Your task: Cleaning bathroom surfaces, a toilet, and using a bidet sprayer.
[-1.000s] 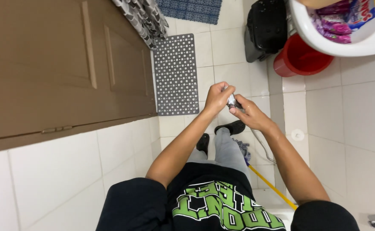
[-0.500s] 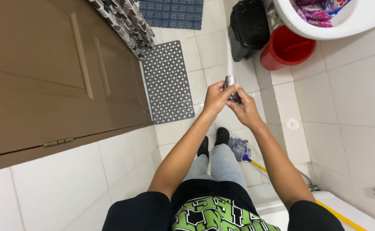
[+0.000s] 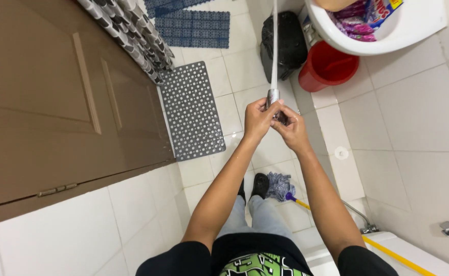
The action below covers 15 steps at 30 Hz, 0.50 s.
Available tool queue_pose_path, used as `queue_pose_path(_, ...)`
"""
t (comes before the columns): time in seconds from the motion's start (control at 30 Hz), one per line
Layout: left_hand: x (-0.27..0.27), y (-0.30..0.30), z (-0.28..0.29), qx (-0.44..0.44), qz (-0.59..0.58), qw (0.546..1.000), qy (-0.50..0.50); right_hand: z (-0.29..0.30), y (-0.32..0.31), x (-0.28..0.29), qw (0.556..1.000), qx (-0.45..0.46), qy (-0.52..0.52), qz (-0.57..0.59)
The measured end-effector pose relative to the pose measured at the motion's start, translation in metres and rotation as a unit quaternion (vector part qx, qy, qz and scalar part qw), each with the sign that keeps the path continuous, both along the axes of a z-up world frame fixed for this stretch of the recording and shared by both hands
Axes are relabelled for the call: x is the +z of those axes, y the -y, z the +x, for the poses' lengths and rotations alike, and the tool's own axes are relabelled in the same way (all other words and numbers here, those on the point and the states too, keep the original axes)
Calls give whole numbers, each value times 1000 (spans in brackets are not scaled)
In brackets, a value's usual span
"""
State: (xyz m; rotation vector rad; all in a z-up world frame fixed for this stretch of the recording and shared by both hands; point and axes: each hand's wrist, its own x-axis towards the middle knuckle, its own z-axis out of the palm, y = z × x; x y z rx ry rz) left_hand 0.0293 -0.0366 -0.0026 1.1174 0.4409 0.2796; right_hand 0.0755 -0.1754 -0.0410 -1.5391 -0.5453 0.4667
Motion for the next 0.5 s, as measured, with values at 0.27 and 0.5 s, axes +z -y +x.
queue_pose_path(0.27,-36,15,2,28,26,999,-14,1,9,-18,997,-8,56,-43)
queue_pose_path(0.5,-52,6,10,65,25,998,-11,16,-3,-26,986,10,110,-125)
